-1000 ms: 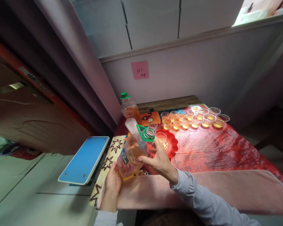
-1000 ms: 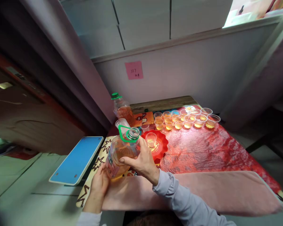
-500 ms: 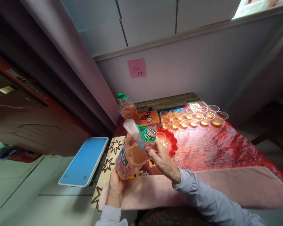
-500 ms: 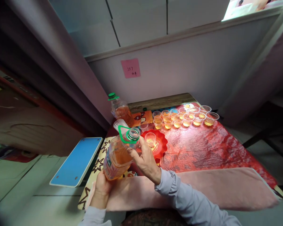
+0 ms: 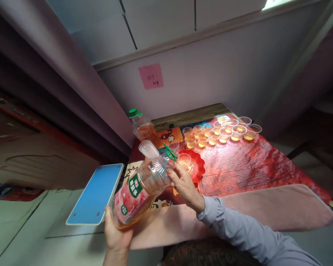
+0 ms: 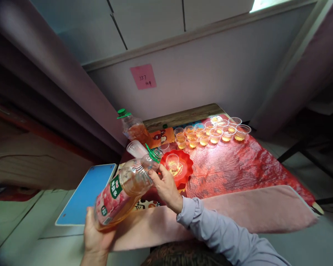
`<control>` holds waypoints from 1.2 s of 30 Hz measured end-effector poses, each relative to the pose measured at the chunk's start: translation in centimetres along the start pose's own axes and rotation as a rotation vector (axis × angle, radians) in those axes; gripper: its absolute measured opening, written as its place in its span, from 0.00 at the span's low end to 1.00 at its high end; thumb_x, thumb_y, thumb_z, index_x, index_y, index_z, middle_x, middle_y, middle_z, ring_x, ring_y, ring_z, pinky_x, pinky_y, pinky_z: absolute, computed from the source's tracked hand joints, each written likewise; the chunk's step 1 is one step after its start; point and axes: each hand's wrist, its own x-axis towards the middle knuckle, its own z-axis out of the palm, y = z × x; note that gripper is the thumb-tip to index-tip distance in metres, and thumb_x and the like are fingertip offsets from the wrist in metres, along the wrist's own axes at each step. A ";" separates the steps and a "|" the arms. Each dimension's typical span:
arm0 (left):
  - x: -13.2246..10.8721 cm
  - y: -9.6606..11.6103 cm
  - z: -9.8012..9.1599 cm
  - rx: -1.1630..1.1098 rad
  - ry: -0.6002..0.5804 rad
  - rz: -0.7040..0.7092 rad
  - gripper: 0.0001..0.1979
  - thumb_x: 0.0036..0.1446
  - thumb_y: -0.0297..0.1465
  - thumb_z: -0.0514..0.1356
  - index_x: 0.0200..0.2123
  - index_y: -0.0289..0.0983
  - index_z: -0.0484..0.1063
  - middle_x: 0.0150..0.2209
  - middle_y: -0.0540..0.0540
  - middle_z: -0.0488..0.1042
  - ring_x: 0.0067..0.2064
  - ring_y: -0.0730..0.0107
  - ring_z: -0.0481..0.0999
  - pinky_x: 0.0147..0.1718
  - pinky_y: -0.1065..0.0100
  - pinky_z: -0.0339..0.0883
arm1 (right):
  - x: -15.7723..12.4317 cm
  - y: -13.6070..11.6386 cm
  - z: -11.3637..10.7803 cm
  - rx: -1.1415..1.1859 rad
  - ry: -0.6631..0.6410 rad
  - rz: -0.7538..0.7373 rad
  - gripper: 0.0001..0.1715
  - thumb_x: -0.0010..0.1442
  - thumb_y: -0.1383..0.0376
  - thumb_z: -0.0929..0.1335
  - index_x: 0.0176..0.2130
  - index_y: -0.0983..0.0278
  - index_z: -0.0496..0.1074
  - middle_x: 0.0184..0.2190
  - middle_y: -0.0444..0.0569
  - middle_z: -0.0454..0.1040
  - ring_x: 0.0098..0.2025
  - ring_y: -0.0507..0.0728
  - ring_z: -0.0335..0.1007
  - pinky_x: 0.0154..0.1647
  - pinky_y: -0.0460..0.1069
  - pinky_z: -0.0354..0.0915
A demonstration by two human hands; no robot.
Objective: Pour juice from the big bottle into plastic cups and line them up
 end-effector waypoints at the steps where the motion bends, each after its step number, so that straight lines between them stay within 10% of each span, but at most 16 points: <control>1: -0.2 0.3 0.2 0.000 -0.004 0.003 0.36 0.62 0.62 0.60 0.62 0.47 0.82 0.64 0.41 0.81 0.76 0.33 0.63 0.66 0.32 0.68 | 0.0 0.1 0.0 0.022 0.004 0.018 0.35 0.65 0.36 0.73 0.57 0.57 0.79 0.49 0.52 0.81 0.52 0.64 0.80 0.46 0.57 0.80; 36: -0.9 2.7 1.9 0.050 0.046 0.045 0.28 0.57 0.49 0.70 0.56 0.39 0.84 0.56 0.41 0.86 0.67 0.40 0.78 0.59 0.49 0.77 | 0.7 2.8 -1.4 0.288 0.000 0.329 0.38 0.55 0.32 0.77 0.47 0.58 0.80 0.44 0.49 0.85 0.43 0.58 0.84 0.42 0.51 0.79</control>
